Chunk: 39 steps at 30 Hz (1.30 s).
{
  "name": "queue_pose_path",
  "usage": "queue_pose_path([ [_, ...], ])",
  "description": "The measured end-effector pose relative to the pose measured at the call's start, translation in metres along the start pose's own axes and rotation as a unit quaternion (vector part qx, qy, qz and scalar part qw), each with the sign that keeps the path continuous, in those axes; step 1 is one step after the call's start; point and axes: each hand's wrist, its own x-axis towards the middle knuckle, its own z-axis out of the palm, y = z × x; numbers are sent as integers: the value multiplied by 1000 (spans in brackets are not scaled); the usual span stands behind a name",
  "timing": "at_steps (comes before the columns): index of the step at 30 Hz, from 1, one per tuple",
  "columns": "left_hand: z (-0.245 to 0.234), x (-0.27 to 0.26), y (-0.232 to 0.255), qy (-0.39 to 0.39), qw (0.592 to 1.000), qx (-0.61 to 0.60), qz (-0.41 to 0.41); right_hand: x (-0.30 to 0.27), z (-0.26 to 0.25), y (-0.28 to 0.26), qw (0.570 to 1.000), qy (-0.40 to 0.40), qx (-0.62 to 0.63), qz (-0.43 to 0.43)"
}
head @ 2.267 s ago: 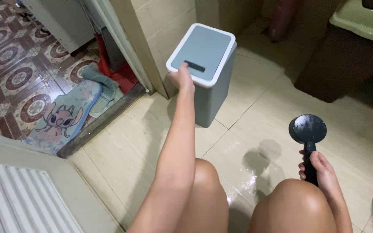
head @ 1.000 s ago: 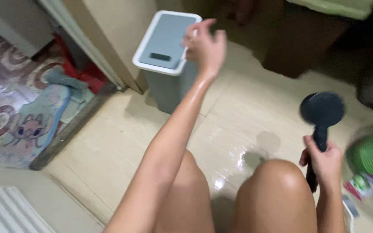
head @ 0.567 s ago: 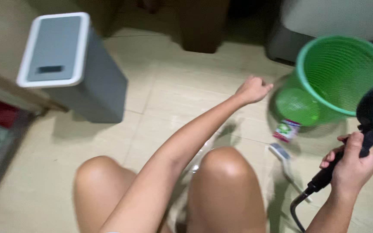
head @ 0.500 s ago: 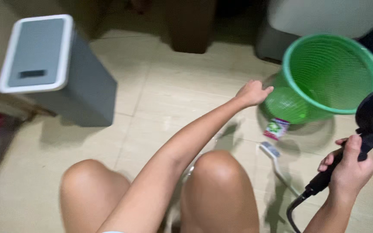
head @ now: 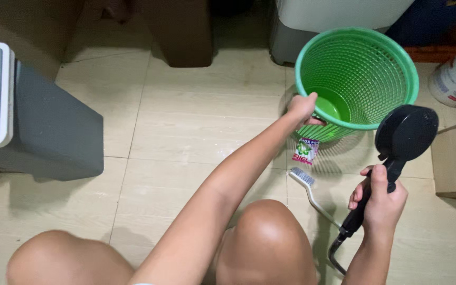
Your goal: The person kneels on a tiled bathroom floor, sprinkles powdered detergent onto a gray trash bin lid, scrubs it with a brush, and rinses it with a handheld shower head. They then scrub the inside of a green plastic mesh basket with the brush and rinse it under the shower.
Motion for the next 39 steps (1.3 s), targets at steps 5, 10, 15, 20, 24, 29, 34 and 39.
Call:
queue_pose_path([
  [5, -54, -6, 0, -66, 991, -108, 45, 4, 11, 6, 1000, -20, 2, 12],
  [10, -116, -43, 10, -28, 991, -124, 47, 4, 25, 22, 998, -44, 9, 37],
  [15, -152, -85, 29, -24, 984, -158, 76, 13, 36, 46, 997, -39, -24, 60],
  [20, -200, -126, 50, 74, 990, -80, 91, 32, 57, 109, 989, -39, -76, 120],
  [24, -239, -156, 62, 104, 983, -100, 112, 36, 88, 192, 960, -99, -213, 150],
  [29, -267, -183, 64, 145, 976, -5, 164, 21, 120, 271, 895, -128, -424, 47],
  [34, -252, -197, 55, 211, 963, 66, 152, 28, 126, 277, 837, -223, -498, 49],
  [39, -212, -202, 21, 315, 919, 27, 236, 92, 102, 260, 854, -271, -426, 124],
])
